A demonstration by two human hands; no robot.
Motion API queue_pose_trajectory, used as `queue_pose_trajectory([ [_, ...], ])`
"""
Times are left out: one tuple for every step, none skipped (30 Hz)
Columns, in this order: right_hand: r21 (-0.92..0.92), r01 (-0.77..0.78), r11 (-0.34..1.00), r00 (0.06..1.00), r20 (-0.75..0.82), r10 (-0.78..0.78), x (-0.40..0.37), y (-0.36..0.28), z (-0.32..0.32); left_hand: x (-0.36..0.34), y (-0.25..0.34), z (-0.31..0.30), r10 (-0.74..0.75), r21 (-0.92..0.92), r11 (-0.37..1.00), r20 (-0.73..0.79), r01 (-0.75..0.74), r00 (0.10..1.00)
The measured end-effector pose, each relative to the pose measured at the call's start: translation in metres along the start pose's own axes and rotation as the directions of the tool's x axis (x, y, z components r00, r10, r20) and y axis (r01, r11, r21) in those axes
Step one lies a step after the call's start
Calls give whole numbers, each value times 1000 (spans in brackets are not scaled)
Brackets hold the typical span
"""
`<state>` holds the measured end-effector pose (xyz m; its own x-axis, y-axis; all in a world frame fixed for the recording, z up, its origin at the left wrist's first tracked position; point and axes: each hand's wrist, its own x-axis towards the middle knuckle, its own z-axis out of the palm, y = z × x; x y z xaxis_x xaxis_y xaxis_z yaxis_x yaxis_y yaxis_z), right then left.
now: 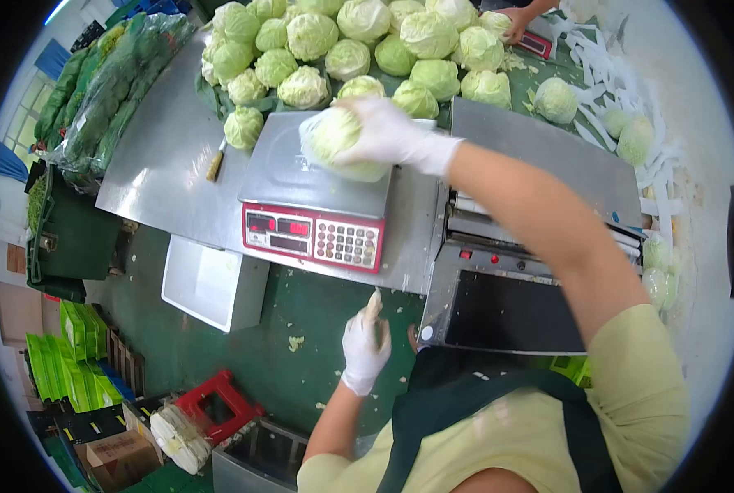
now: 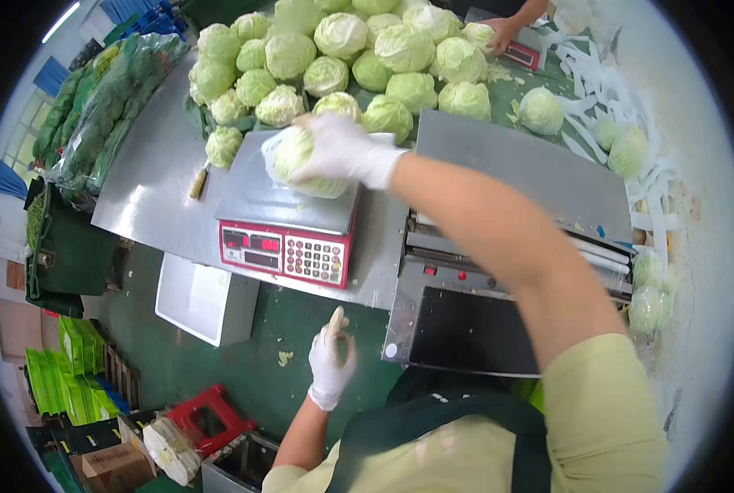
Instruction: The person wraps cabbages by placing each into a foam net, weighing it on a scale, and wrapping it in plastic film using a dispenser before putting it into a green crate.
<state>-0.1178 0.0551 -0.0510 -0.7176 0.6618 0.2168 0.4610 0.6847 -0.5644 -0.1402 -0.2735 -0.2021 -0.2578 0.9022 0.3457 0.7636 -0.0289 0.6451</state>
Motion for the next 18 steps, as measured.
queue_pose_trajectory([
  [-127, 26, 992, 998, 52, -20, 11, -4, 9, -5, 0, -3, -26, -5, 1000, -15, 26, 1000],
  [-166, 23, 986, 997, 76, -11, 19, -5, 14, -10, 0, -6, -57, -11, 998, -33, 56, 998],
  [-203, 23, 979, 995, 104, -2, 25, -8, 20, -15, 1, -11, -79, -11, 997, -67, 78, 995],
  [-239, 23, 971, 991, 132, 9, 31, -14, 21, -20, 3, -16, -104, -12, 995, -101, 104, 989],
  [-246, 60, 968, 983, 184, -14, 37, -16, 19, -27, 4, -21, -132, -15, 991, -132, 131, 982],
  [-250, 95, 964, 970, 239, -34, 41, -15, 12, -35, 0, -24, -142, 17, 989, -165, 147, 976],
  [-251, 128, 960, 955, 294, -50, 46, -14, 7, -40, -2, -29, -183, 21, 982, -177, 189, 967],
  [-251, 155, 955, 942, 328, -67, 58, -9, 5, -45, -3, -36, -222, 25, 973, -188, 230, 957],
  [-223, 134, 966, 931, 361, -46, 64, -9, -1, -48, -6, -43, -260, 29, 962, -197, 271, 945],
  [-194, 110, 975, 919, 393, -26, 68, -12, -10, -50, -9, -49, -285, 21, 955, -223, 297, 932],
  [-167, 84, 982, 906, 423, -5, 73, -12, -17, -49, -13, -56, -275, 36, 956, -245, 292, 930],
  [-134, 75, 988, 888, 459, -5, 78, -9, -19, -46, -14, -63, -275, 46, 954, -256, 296, 927],
  [-123, 68, 990, 889, 457, -4, 80, -5, -22, -41, -15, -71, -272, 55, 953, -264, 297, 925],
  [-114, 59, 992, 891, 455, -1, 81, 1, -25, -36, -18, -77, -239, 64, 962, -281, 267, 930],
  [-107, 48, 993, 891, 453, 6, 82, 2, -28, -32, -21, -81, -227, 75, 963, -291, 259, 929],
  [-114, 56, 992, 891, 454, 2, 83, 3, -30, -28, -26, -84, -224, 73, 964, -298, 256, 928],
  [-121, 63, 991, 891, 455, -1, 85, 4, -33, -24, -30, -85, -221, 72, 965, -304, 254, 927],
  [-127, 70, 989, 890, 455, -5, 87, 4, -34, -17, -30, -86, -203, 72, 969, -308, 236, 929],
])
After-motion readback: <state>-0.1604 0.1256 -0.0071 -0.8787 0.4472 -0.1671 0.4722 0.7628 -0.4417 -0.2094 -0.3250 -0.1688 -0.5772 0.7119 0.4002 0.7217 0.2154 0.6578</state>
